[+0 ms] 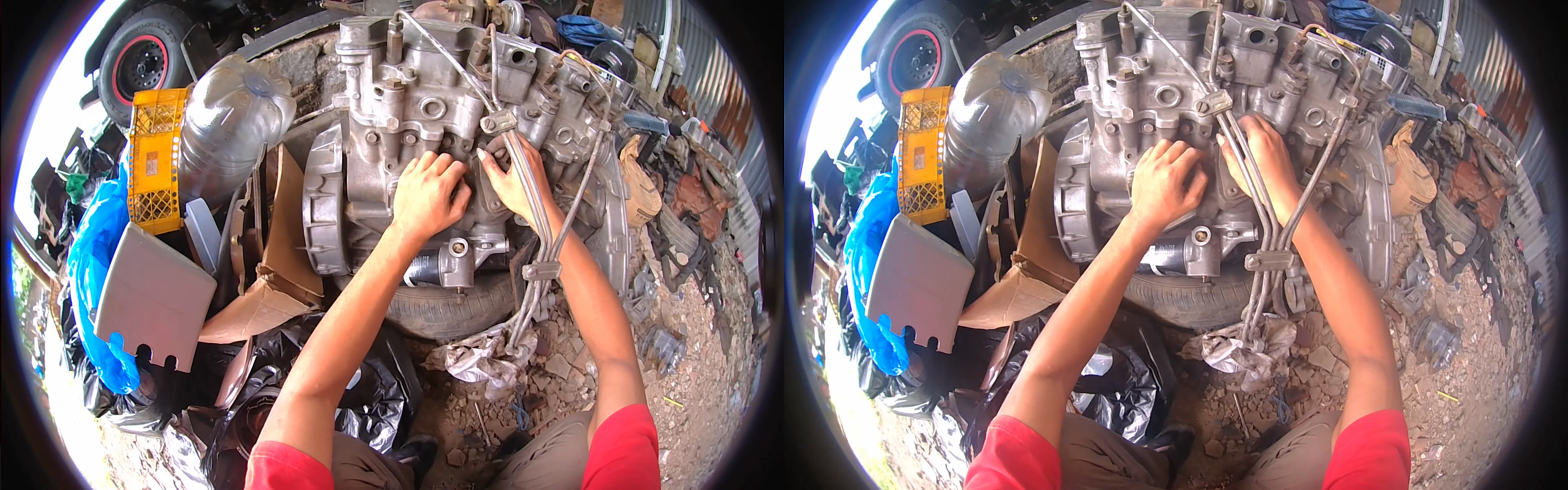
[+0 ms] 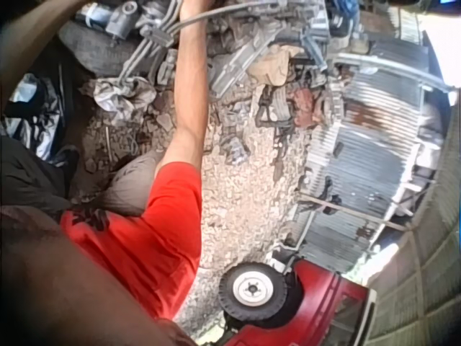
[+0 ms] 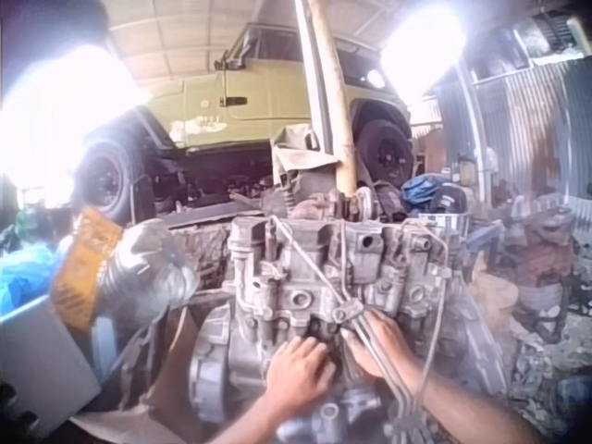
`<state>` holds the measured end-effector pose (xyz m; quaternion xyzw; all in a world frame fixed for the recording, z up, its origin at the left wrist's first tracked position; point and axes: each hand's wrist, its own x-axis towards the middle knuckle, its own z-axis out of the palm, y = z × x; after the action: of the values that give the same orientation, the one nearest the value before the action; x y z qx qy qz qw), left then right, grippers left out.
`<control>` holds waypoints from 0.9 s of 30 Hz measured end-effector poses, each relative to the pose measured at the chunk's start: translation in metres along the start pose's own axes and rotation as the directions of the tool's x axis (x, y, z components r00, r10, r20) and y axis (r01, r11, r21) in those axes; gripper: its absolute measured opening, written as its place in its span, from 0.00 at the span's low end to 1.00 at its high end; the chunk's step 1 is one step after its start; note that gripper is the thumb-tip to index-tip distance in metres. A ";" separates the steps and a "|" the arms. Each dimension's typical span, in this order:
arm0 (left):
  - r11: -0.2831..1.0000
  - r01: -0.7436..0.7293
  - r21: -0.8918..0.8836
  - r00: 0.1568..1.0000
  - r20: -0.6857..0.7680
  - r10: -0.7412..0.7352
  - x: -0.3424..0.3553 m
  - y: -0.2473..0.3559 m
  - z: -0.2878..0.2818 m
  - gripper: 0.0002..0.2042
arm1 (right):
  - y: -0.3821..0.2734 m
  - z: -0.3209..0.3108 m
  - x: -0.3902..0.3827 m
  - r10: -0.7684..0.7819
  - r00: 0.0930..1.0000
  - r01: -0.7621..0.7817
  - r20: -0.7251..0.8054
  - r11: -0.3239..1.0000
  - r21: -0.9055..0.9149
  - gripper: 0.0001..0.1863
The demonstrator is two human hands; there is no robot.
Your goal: The person is working on a car engine, using a wrench to tighten bolts and adjusting metal pipes. They are seated on the ground in a cluttered outdoor area with various tools and parts scattered around.
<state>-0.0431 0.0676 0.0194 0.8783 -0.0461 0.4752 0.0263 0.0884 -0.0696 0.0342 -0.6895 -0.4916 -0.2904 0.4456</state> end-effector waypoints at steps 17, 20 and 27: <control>1.000 0.000 0.006 1.000 0.000 0.000 0.000 0.000 0.000 0.10 | -0.004 -0.001 0.000 0.073 0.997 -0.072 0.013 0.995 -0.064 0.10; 1.000 0.011 0.004 1.000 0.013 -0.011 -0.002 -0.002 0.000 0.10 | -0.009 0.002 0.000 0.013 1.000 -0.015 -0.023 0.998 -0.068 0.09; 1.000 -0.002 0.011 1.000 0.006 0.002 0.000 0.001 -0.001 0.09 | -0.010 -0.004 0.001 -0.140 0.990 0.138 -0.011 0.984 -0.109 0.07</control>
<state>-0.0439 0.0667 0.0202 0.8797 -0.0443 0.4729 0.0210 0.0797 -0.0720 0.0398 -0.6740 -0.5178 -0.3532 0.3910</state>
